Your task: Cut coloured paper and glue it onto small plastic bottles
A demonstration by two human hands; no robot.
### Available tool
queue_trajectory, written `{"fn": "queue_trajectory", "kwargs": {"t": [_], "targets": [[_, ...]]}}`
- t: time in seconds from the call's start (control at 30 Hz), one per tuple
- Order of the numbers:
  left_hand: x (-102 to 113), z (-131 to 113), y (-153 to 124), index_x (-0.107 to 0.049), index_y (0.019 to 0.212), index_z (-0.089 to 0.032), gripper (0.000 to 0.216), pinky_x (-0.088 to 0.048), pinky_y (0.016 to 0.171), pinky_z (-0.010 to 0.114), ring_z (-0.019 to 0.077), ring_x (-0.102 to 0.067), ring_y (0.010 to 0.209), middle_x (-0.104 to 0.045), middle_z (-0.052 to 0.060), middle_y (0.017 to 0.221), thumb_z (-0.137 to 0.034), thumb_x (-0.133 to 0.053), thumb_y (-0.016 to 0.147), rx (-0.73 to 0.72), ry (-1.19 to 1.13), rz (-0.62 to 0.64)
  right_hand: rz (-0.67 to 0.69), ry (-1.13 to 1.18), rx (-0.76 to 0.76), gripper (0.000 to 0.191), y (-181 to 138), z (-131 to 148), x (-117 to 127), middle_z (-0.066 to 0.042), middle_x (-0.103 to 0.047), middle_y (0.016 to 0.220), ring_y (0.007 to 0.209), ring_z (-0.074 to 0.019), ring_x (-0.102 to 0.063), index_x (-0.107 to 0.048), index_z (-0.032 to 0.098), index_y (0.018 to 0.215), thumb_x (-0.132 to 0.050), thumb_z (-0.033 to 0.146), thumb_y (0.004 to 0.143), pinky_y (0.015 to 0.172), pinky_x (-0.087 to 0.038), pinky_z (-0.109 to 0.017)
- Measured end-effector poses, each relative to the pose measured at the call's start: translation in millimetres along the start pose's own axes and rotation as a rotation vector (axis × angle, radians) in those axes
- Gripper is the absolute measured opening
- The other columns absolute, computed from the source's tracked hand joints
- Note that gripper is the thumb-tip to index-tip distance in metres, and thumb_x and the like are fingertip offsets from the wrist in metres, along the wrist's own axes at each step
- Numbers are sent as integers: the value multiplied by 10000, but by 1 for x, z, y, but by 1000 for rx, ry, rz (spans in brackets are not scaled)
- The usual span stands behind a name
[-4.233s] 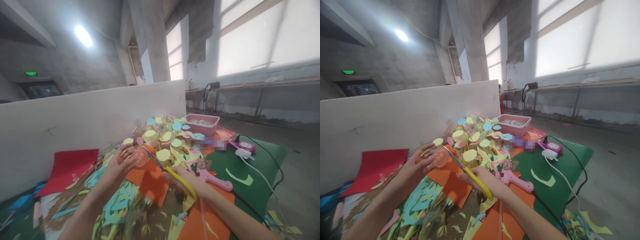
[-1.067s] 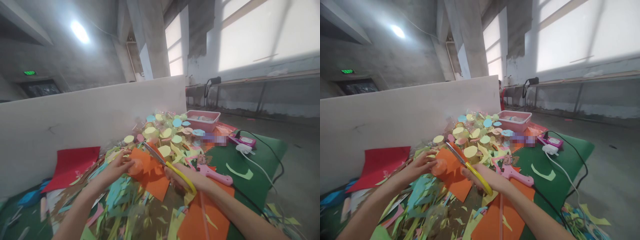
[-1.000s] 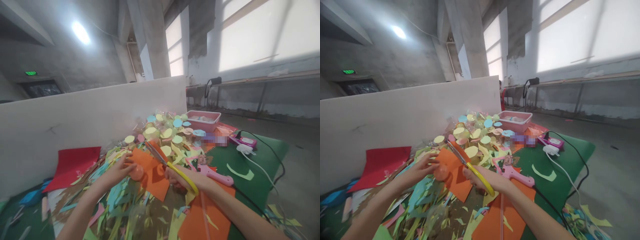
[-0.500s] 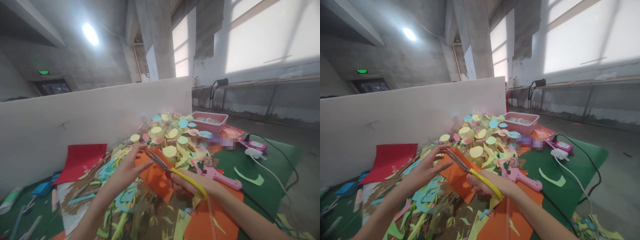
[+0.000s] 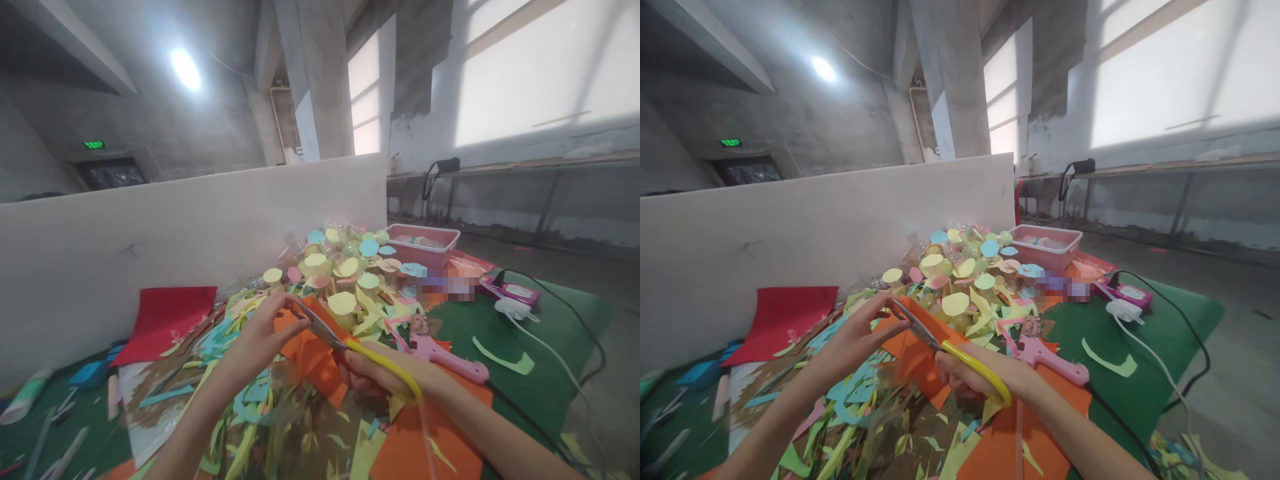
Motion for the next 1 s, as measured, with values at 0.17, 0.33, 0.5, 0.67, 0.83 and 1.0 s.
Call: {"fn": "queue_trajectory", "kwargs": {"t": [0.17, 0.33, 0.5, 0.67, 0.83, 1.0], "targets": [[1, -2, 0, -630, 942, -260, 202, -426, 919, 399, 235, -570, 1029, -647, 27, 1038, -444, -581, 875, -20, 24, 1, -39, -112, -7, 640, -2, -2, 4, 57, -381, 537, 452, -97, -363, -451, 212, 725, -336, 837, 803, 442, -298, -244], [0, -5, -2, -629, 924, -257, 214, -428, 891, 383, 227, -565, 994, -640, 28, 1011, -451, -543, 899, -40, 54, 9, -78, -146, 4, 615, -5, 1, 4, 27, -428, 537, 465, -125, -410, -463, 215, 700, -321, 794, 848, 460, -318, -284], [-1, -5, -1, -648, 946, -275, 217, -434, 874, 370, 232, -559, 978, -638, 27, 989, -448, -522, 910, -70, 108, 11, -84, -190, 5, 626, -7, 5, 4, 16, -446, 511, 463, -140, -433, -485, 215, 702, -289, 789, 859, 478, -352, -292], [3, 0, 3, -665, 822, -258, 205, -432, 839, 330, 218, -578, 918, -645, 18, 919, -400, -541, 903, -97, 88, -11, -70, -199, -21, 623, -8, 7, 4, 15, -449, 523, 463, -140, -423, -497, 214, 736, -296, 793, 851, 474, -340, -290], [8, 1, 2, -692, 810, -271, 239, -433, 863, 335, 226, -581, 950, -662, 23, 961, -416, -529, 906, -83, 53, 32, -54, -190, -13, 638, -7, 6, 3, 15, -439, 496, 460, -147, -413, -503, 217, 730, -276, 802, 848, 488, -338, -299], [10, -1, 1, -707, 822, -275, 278, -434, 894, 365, 246, -571, 981, -665, 39, 980, -449, -507, 904, -69, 45, 51, -45, -211, -20, 641, -8, 10, 2, 30, -433, 501, 456, -140, -403, -488, 220, 746, -267, 816, 831, 487, -341, -287]]}}
Point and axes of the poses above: each hand's wrist, its own y-axis towards the middle knuckle, its own x-axis out of the back of the hand, z = x × y, the point moved 2 cm from there along y, towards the middle knuckle
